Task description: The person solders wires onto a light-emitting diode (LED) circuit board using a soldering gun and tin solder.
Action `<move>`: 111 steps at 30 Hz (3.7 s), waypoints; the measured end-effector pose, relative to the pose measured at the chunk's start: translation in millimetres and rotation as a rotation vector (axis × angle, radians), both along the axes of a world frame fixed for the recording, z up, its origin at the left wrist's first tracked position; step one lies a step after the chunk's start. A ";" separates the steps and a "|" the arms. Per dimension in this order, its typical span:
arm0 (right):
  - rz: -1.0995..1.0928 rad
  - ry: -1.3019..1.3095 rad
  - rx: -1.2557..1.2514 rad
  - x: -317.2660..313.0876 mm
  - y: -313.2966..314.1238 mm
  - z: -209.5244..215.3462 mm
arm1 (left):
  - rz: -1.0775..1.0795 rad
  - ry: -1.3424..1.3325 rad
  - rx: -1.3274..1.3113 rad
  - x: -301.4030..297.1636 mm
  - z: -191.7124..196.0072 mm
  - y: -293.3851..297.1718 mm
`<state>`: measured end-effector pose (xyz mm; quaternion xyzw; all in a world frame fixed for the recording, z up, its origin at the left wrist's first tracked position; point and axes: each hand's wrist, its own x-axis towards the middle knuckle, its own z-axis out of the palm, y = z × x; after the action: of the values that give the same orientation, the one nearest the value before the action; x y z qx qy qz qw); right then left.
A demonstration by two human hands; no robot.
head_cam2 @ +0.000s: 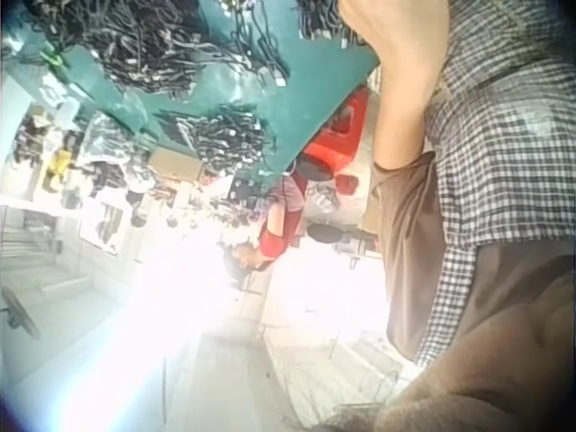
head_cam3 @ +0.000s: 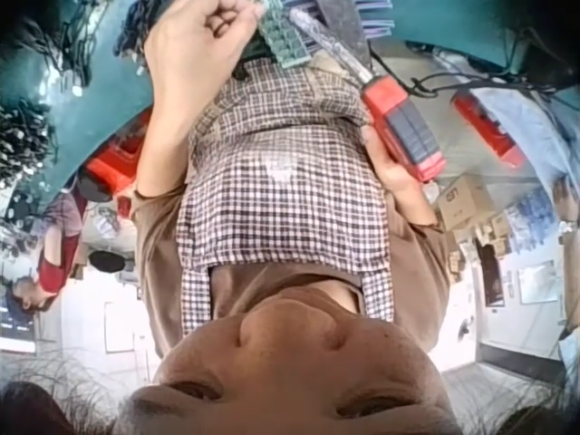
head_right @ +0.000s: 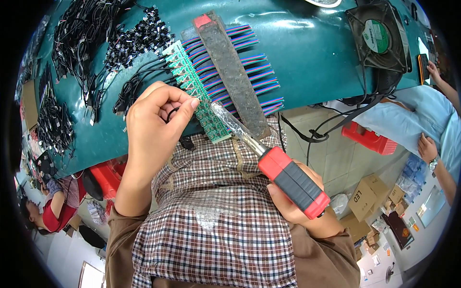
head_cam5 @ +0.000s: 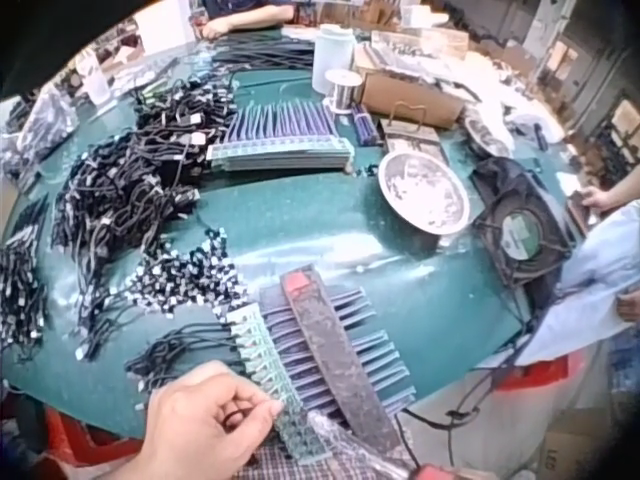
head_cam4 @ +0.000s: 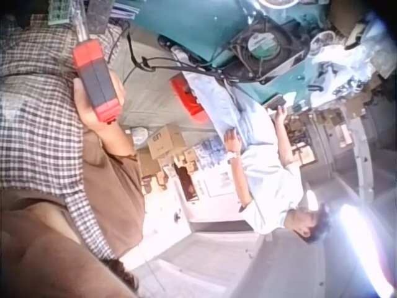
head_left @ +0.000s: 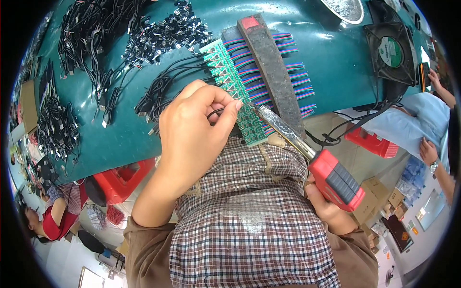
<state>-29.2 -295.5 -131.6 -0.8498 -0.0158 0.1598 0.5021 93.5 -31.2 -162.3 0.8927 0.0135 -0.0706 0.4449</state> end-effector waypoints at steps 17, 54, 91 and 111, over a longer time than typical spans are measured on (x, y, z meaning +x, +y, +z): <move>0.075 -0.072 -0.067 7.8 2.5 -1.4 | 0.007 -0.068 0.051 -3.3 -5.4 -4.9; -0.100 0.106 -0.010 -9.9 -5.5 -1.1 | 0.234 -0.398 0.571 31.7 -21.3 106.0; 0.036 -0.153 -0.037 2.3 1.9 -4.1 | -0.004 -0.312 0.179 -17.5 -8.3 -15.5; 0.067 -0.134 -0.027 10.1 4.4 -1.3 | -0.097 -0.266 0.388 -11.1 -0.9 -18.5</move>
<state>-19.1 -291.1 -132.9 -0.8643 -0.0757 0.1193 0.4827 82.4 -49.7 -163.2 0.9625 -0.0748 0.0303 0.2590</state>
